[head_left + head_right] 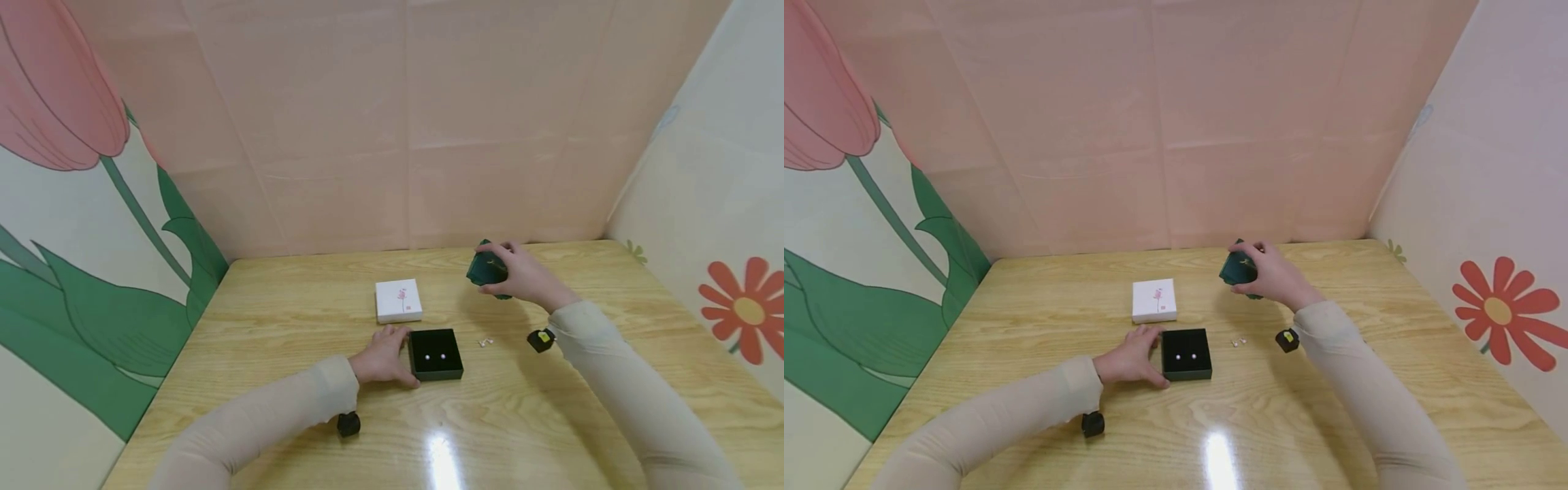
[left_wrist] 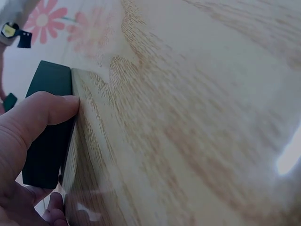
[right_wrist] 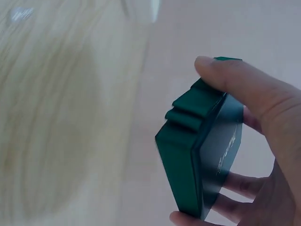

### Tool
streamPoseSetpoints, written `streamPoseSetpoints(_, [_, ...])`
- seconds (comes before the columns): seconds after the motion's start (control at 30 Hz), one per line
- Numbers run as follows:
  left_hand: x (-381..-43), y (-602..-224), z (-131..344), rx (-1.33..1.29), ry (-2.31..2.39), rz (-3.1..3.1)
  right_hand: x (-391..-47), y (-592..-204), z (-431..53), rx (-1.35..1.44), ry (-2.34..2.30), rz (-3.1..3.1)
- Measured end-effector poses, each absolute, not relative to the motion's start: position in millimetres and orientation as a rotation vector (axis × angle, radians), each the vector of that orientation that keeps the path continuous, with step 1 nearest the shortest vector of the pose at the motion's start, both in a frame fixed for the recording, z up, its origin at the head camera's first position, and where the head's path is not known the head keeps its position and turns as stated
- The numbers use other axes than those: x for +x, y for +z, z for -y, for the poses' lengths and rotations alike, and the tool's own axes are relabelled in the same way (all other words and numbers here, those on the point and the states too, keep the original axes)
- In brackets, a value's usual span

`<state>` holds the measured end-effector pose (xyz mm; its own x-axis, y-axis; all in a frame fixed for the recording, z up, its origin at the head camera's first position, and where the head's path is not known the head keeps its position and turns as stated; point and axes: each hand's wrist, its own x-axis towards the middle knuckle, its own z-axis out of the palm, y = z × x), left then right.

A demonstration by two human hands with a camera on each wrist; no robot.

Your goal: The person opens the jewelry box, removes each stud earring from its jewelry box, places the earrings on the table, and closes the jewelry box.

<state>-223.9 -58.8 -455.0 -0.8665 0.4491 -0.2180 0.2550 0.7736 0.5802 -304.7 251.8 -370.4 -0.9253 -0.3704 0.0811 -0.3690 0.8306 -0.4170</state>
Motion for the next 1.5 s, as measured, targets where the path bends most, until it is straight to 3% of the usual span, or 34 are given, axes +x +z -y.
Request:
streamPoseSetpoints(0.57, [-223, -451, 56, 0.539, 0.773, -2.609, -321, -419, -304, -0.36, -0.537, -2.875])
streamPoseSetpoints(1.13, [-222, -453, 55, 0.511, 0.793, -2.598, -325, -426, -308, -0.319, -0.495, -2.811])
streamPoseSetpoints(1.5, [-224, -452, 56, 0.512, 0.785, -2.601, -319, -406, -292, -0.409, -0.499, -2.846])
